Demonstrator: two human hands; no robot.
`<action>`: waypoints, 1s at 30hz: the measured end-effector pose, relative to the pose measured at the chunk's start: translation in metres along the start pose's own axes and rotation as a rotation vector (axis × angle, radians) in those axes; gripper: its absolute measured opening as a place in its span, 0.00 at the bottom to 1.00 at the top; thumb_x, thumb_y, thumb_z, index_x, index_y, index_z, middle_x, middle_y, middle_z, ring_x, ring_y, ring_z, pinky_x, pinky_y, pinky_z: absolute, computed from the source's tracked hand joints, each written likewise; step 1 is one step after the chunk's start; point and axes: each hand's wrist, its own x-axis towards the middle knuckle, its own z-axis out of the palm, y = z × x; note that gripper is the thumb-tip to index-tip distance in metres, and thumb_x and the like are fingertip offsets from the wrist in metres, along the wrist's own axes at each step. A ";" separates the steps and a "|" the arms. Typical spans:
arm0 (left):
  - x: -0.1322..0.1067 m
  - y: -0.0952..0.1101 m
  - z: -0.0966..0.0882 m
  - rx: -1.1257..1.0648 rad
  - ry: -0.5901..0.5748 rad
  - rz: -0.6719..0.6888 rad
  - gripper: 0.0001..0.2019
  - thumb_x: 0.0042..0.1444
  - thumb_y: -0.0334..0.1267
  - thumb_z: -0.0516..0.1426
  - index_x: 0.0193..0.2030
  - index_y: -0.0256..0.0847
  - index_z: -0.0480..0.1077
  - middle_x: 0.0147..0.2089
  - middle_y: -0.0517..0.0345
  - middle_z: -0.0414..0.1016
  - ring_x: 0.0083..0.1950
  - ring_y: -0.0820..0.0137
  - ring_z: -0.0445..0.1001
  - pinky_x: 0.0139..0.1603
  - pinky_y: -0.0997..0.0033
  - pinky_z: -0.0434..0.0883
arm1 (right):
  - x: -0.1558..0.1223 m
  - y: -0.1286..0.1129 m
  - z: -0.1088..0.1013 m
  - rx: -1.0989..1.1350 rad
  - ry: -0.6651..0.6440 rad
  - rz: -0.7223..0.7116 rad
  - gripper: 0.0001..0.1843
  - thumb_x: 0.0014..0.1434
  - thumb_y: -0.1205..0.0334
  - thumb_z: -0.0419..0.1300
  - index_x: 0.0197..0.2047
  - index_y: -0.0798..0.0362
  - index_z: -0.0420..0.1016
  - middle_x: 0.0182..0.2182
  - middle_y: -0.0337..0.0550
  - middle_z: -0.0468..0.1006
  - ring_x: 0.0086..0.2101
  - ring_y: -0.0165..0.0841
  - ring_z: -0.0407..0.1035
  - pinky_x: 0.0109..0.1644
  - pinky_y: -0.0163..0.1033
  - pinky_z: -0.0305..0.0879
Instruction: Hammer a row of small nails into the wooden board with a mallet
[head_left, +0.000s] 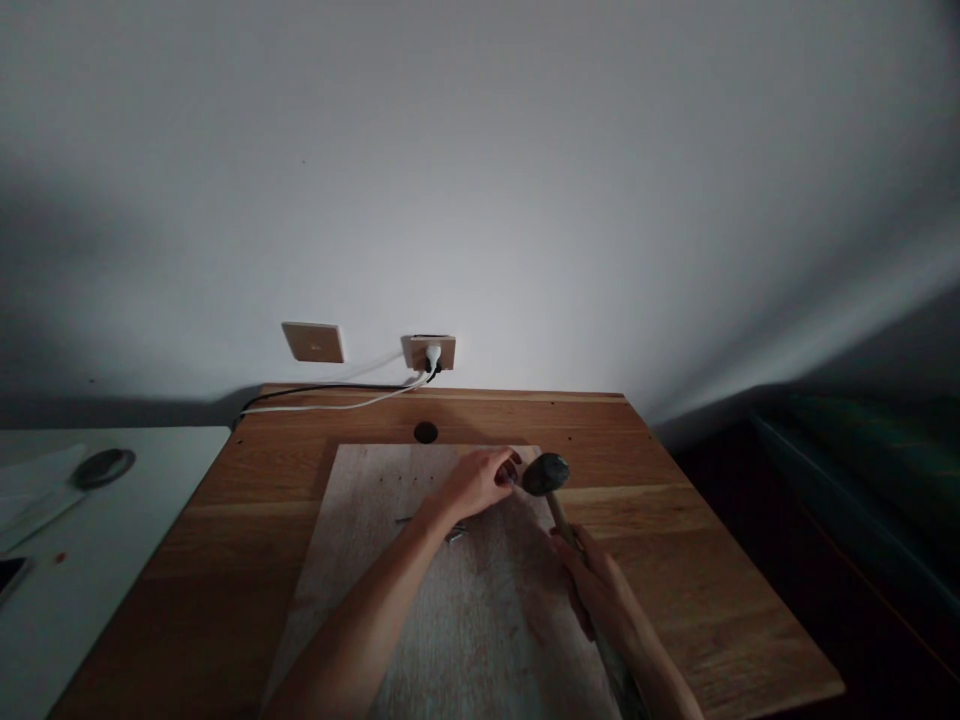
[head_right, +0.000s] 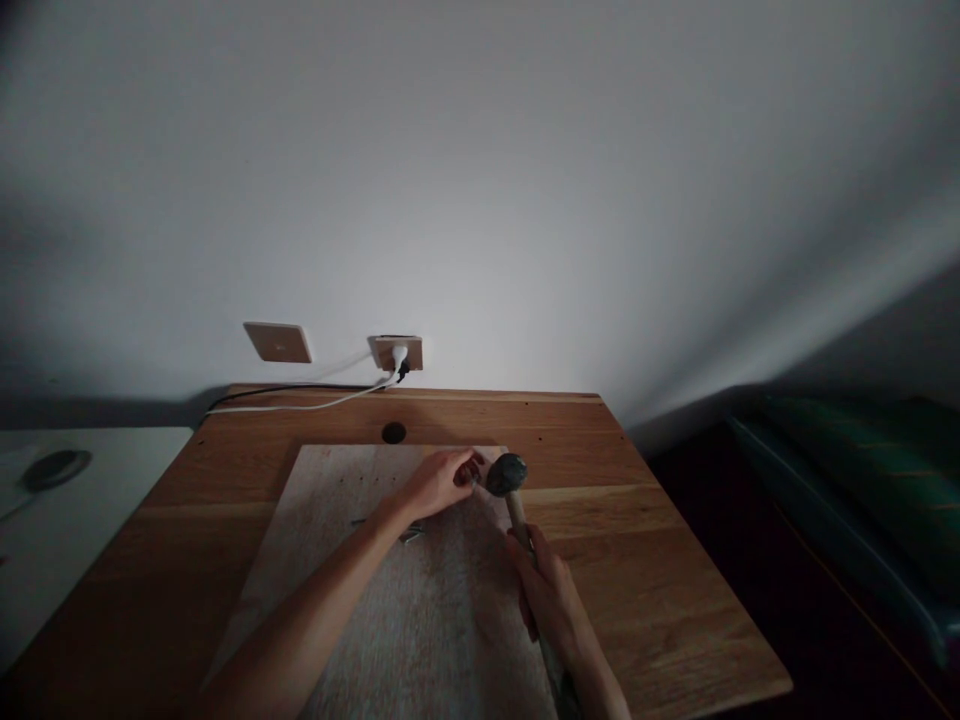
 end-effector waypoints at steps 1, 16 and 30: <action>0.000 -0.001 0.000 -0.009 0.004 -0.007 0.18 0.52 0.24 0.61 0.49 0.41 0.76 0.41 0.58 0.82 0.39 0.69 0.78 0.43 0.73 0.71 | 0.000 0.001 0.001 0.016 0.011 -0.011 0.27 0.65 0.34 0.50 0.48 0.51 0.67 0.12 0.22 0.61 0.10 0.26 0.54 0.12 0.28 0.49; 0.001 -0.004 0.003 -0.054 0.028 -0.062 0.23 0.54 0.25 0.60 0.56 0.43 0.76 0.42 0.58 0.83 0.41 0.68 0.80 0.46 0.71 0.73 | -0.009 -0.030 0.004 -0.260 0.130 -0.077 0.28 0.67 0.37 0.44 0.50 0.49 0.70 0.14 0.29 0.68 0.12 0.34 0.67 0.18 0.36 0.61; 0.003 -0.004 0.002 -0.091 0.013 -0.107 0.27 0.52 0.23 0.59 0.59 0.43 0.76 0.40 0.57 0.85 0.39 0.68 0.80 0.46 0.70 0.74 | 0.004 0.003 -0.003 -0.308 0.141 -0.193 0.32 0.67 0.33 0.49 0.55 0.50 0.75 0.34 0.50 0.87 0.25 0.41 0.80 0.28 0.39 0.71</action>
